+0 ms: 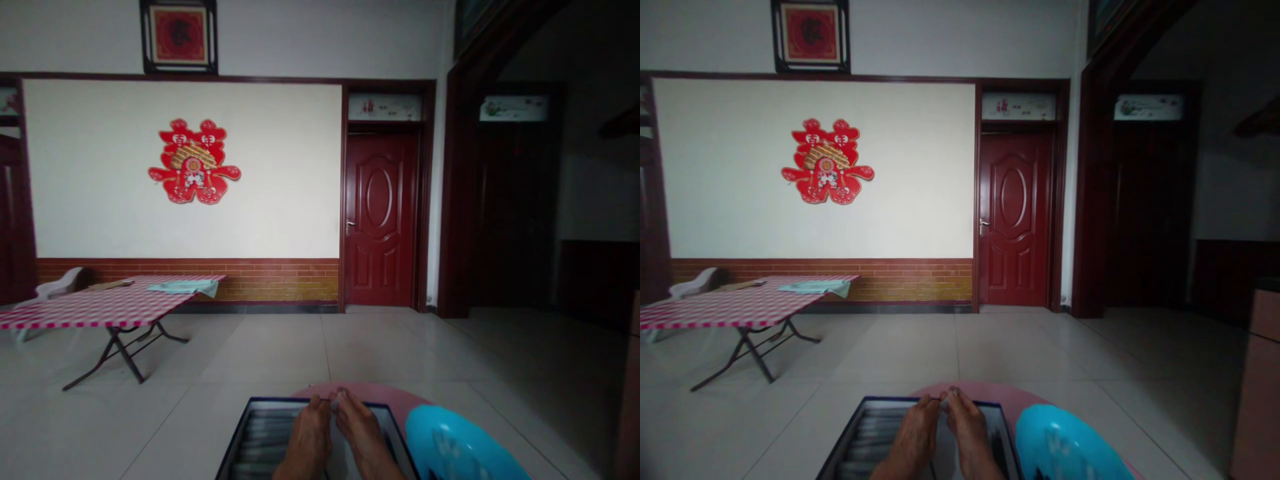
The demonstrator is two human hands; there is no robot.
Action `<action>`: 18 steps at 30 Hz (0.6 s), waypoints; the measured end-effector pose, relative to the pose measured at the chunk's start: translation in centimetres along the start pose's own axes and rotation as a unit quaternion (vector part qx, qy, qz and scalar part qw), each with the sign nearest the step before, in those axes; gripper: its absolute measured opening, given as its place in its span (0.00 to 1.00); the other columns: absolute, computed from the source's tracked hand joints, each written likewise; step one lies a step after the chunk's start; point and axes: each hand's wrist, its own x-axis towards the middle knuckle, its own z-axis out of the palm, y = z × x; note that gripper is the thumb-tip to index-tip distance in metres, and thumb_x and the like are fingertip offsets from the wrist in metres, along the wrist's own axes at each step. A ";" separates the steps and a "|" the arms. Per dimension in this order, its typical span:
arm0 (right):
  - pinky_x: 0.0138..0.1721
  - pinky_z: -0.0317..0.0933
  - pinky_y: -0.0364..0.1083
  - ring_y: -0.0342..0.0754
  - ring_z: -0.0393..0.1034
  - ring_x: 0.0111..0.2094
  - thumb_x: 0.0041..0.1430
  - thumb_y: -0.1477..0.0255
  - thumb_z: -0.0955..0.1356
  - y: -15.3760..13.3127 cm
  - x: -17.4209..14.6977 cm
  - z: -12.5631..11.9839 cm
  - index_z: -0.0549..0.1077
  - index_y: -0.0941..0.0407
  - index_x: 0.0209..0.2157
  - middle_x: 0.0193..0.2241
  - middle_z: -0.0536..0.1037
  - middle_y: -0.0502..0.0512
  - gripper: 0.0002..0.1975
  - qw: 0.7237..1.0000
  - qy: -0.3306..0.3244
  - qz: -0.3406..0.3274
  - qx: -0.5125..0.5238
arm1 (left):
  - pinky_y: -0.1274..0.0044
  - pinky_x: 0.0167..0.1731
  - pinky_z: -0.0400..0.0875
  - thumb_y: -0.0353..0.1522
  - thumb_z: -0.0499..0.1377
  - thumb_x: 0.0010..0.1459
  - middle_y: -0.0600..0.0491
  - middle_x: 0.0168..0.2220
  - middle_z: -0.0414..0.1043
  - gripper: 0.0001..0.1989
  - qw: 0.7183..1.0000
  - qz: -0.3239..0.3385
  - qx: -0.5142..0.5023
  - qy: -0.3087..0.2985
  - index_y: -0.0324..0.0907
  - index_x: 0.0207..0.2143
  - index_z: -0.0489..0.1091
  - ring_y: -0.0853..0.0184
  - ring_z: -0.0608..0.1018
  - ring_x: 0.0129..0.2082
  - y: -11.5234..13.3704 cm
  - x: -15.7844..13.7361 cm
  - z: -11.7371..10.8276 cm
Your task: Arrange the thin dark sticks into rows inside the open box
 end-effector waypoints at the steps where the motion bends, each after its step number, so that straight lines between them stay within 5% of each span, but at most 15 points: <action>1: 0.39 0.67 0.46 0.52 0.75 0.38 0.31 0.56 0.78 0.0 0.0 0.1 0.80 0.55 0.29 0.32 0.82 0.55 0.22 1.000 0.003 0.001 0.004 | 0.69 0.41 0.73 0.26 0.42 0.60 0.42 0.43 0.75 0.21 1.000 -0.003 0.003 -0.008 0.40 0.49 0.69 0.59 0.77 0.39 0.2 0.1 -0.2; 11: 0.37 0.67 0.46 0.55 0.75 0.39 0.31 0.56 0.77 -0.5 -0.6 0.2 0.79 0.56 0.30 0.32 0.82 0.55 0.23 0.999 0.018 0.011 -0.038 | 0.71 0.42 0.72 0.25 0.44 0.61 0.42 0.48 0.71 0.23 0.996 -0.027 0.023 -0.078 0.39 0.57 0.64 0.59 0.77 0.43 1.7 0.2 -2.4; 18: 0.40 0.67 0.48 0.58 0.75 0.41 0.38 0.51 0.72 0.5 0.7 -0.7 0.78 0.55 0.32 0.34 0.82 0.55 0.24 0.988 0.072 -0.078 -0.116 | 0.72 0.39 0.72 0.26 0.45 0.62 0.41 0.48 0.71 0.21 0.993 -0.054 0.053 -0.095 0.41 0.56 0.64 0.59 0.78 0.42 3.4 0.6 -3.3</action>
